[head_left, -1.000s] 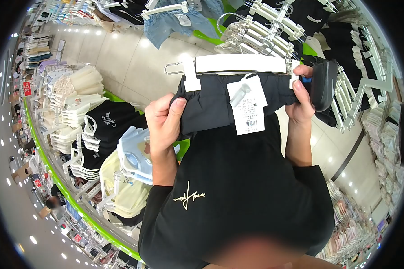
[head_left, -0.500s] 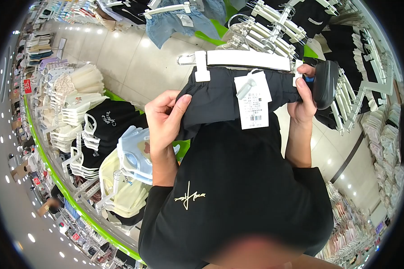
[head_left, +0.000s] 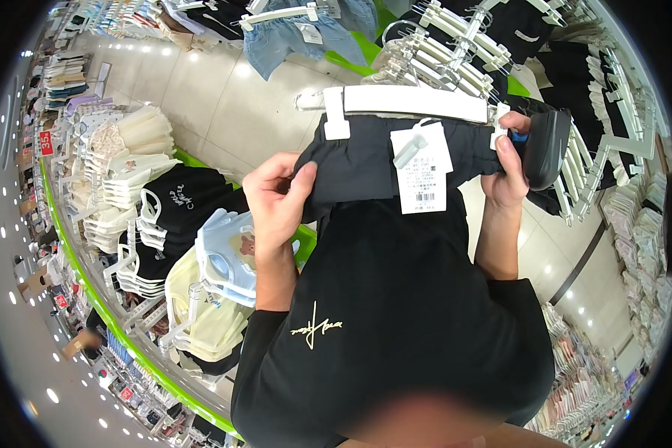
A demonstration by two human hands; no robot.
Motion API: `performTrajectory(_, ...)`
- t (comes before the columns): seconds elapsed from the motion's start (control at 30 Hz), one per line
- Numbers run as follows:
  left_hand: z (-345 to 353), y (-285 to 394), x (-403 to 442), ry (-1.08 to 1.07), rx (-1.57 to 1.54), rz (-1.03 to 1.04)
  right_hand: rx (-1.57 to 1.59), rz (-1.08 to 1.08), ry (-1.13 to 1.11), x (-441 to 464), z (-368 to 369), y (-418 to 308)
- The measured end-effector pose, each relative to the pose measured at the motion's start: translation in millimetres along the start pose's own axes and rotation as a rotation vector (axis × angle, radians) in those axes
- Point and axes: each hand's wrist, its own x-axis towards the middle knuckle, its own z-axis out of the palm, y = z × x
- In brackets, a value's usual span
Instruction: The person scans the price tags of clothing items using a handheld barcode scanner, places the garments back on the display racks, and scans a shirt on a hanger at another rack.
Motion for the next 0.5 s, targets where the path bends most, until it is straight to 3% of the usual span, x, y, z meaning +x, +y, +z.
performTrajectory(0.5, 5.2, -2.7, -2.5, 0.042, -0.029, -0.026, 0.004, 0.001, 0.044, -0.5, -4.8, 3.1)
